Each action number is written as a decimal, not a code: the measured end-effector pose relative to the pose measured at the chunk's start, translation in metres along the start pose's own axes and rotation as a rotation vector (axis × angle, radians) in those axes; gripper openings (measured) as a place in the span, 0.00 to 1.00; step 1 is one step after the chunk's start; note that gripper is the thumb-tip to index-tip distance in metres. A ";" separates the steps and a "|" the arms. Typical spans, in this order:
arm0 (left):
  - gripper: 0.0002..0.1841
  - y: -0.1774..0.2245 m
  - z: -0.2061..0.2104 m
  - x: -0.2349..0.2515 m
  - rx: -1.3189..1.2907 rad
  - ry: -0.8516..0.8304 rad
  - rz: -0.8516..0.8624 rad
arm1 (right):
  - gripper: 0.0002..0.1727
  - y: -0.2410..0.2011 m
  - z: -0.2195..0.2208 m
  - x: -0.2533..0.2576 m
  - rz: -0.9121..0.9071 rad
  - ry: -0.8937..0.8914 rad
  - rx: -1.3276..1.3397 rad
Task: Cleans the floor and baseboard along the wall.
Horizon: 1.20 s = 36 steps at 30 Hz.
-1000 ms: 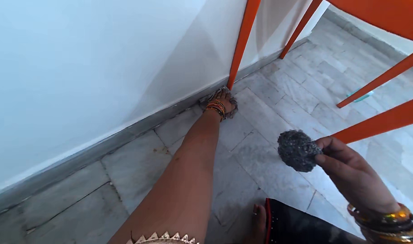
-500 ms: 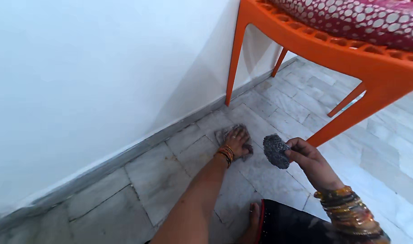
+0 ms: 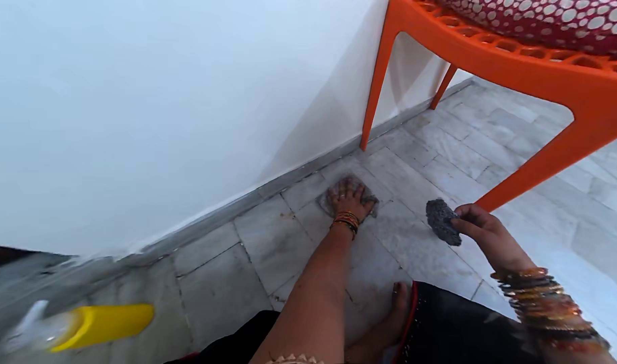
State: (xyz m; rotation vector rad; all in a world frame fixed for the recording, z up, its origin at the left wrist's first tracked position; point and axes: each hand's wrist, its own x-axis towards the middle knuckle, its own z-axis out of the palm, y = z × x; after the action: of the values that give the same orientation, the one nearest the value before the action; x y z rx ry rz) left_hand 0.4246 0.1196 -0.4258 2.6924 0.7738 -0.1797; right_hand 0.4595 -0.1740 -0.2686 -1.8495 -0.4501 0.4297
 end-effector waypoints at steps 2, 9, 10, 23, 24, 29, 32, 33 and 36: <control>0.43 -0.041 -0.013 -0.011 -0.006 0.058 -0.097 | 0.04 0.001 0.002 0.003 0.015 0.007 0.002; 0.41 -0.163 -0.038 -0.111 -0.007 0.141 -0.456 | 0.04 -0.003 0.007 0.006 0.043 -0.040 -0.158; 0.41 -0.176 -0.040 -0.128 0.004 0.139 -0.504 | 0.04 -0.005 0.007 0.004 0.029 -0.044 -0.193; 0.45 -0.124 -0.010 -0.202 0.009 0.048 -0.629 | 0.04 -0.034 -0.002 -0.024 -0.089 -0.070 -0.177; 0.45 -0.114 -0.007 -0.201 0.011 0.048 -0.589 | 0.03 -0.032 -0.001 -0.019 -0.091 -0.071 -0.143; 0.50 -0.063 0.014 -0.182 0.049 0.016 -0.359 | 0.02 -0.038 -0.001 -0.023 -0.128 -0.102 -0.098; 0.51 -0.041 0.018 -0.160 0.044 -0.014 -0.299 | 0.02 -0.035 -0.002 -0.018 -0.141 -0.122 -0.050; 0.51 -0.039 0.017 -0.150 0.046 -0.030 -0.286 | 0.02 -0.035 -0.002 -0.018 -0.149 -0.119 -0.047; 0.51 -0.045 0.017 -0.112 0.048 0.021 -0.225 | 0.04 -0.035 -0.002 -0.023 -0.172 -0.112 -0.049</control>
State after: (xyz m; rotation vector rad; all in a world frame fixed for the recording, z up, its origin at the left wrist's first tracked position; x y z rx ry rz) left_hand 0.3053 0.0940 -0.4304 2.6500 1.0911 -0.2267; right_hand 0.4378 -0.1768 -0.2326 -1.8227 -0.6957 0.4095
